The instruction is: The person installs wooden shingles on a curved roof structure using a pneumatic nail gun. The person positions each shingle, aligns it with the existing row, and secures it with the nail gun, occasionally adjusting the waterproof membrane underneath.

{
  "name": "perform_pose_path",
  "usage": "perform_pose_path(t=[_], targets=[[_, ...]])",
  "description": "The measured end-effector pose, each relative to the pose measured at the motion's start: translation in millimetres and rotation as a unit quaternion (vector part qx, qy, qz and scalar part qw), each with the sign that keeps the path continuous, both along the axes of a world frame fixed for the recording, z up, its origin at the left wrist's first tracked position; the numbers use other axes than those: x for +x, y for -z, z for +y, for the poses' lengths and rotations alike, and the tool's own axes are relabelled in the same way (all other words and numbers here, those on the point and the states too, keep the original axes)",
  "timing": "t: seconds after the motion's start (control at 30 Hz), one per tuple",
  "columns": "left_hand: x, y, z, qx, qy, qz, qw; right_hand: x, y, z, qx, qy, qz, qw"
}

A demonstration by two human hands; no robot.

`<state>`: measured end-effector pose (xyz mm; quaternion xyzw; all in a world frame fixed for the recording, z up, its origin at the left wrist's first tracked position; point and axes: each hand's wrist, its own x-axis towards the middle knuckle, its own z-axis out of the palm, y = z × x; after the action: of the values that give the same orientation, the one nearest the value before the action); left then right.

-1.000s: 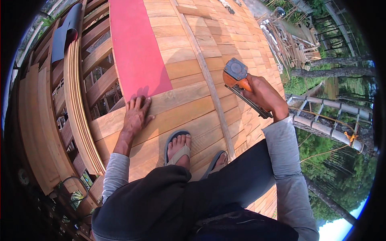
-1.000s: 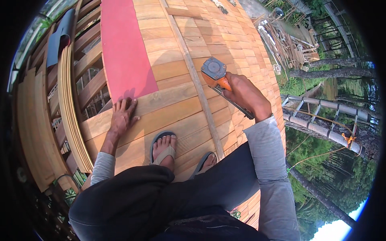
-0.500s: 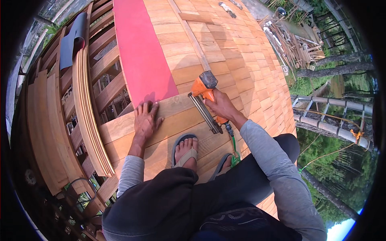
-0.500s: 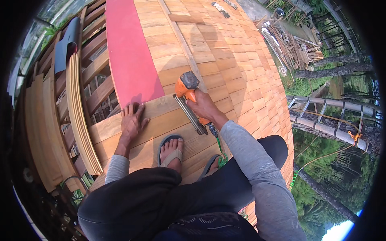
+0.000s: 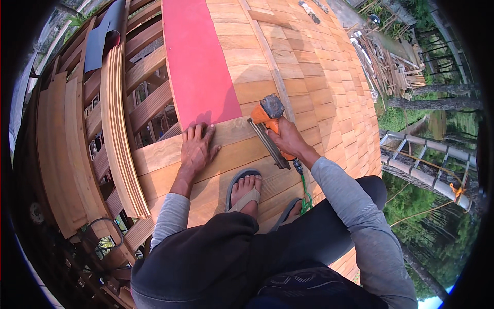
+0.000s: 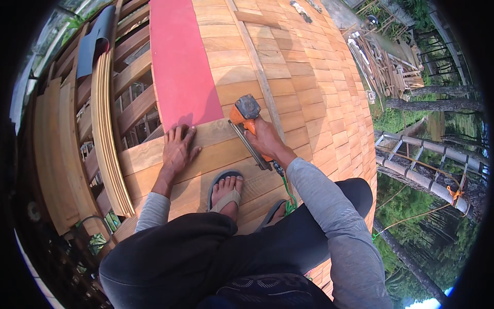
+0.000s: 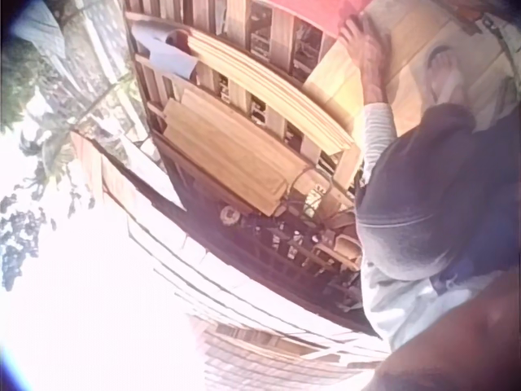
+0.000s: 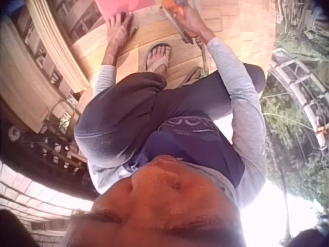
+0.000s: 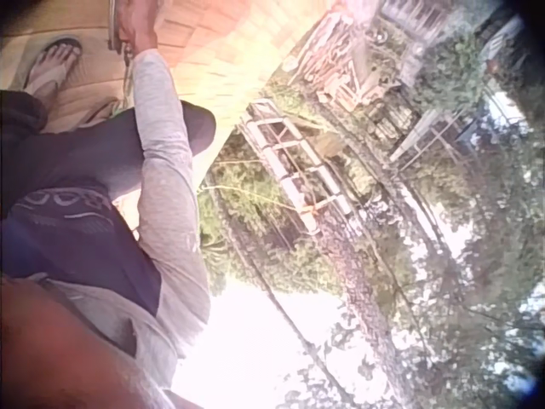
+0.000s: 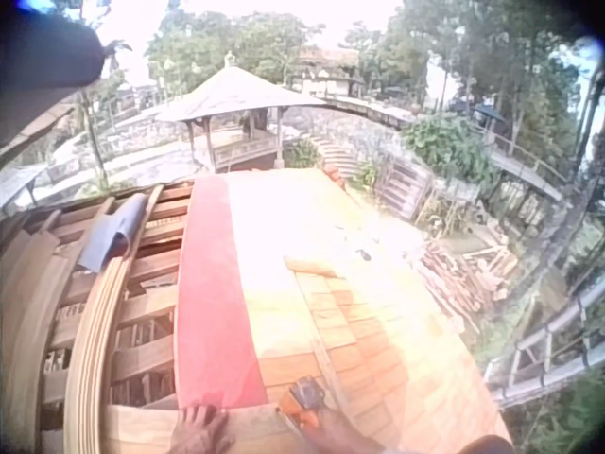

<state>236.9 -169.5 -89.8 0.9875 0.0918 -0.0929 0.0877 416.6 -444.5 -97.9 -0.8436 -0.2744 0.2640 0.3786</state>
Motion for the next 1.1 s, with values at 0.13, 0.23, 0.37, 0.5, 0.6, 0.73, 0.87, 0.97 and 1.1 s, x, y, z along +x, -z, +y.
perform_pose_path(t=[0.13,0.23,0.37,0.5,0.6,0.73,0.87,0.97,1.1], targets=[[-1.1,3.2,2.1,0.002,0.002,0.000,1.000,-6.2,-6.6,-0.9,-0.014,0.007,0.060,0.998],[-7.8,-2.4,8.5,-0.063,0.000,-0.035,0.997,-14.4,-11.0,-4.9,0.004,-0.029,0.021,0.999],[-51.9,-41.2,24.0,0.123,-0.141,-0.147,0.971,-23.5,-8.6,-9.4,-0.054,-0.047,-0.006,0.997],[-122.8,-108.4,56.9,0.211,-0.420,0.013,0.883,-23.3,-11.9,-9.3,-0.015,-0.051,-0.011,0.999],[-158.1,-131.8,75.2,0.126,-0.476,0.031,0.870,-19.3,-25.7,-0.4,-0.009,-0.068,-0.001,0.998],[-183.3,-141.7,118.2,-0.146,-0.463,-0.093,0.869,-19.5,-58.2,33.3,0.023,-0.098,-0.006,0.995],[-194.5,-129.4,124.8,-0.137,-0.422,-0.139,0.886,-33.4,-92.4,86.8,0.069,-0.143,0.061,0.985],[-198.3,-125.5,121.8,-0.133,-0.398,-0.159,0.894,-53.9,-105.8,138.9,0.143,-0.186,0.046,0.971],[-209.5,-125.9,108.8,-0.147,-0.425,-0.135,0.883,-86.5,-112.8,214.1,0.249,-0.233,0.001,0.940]])
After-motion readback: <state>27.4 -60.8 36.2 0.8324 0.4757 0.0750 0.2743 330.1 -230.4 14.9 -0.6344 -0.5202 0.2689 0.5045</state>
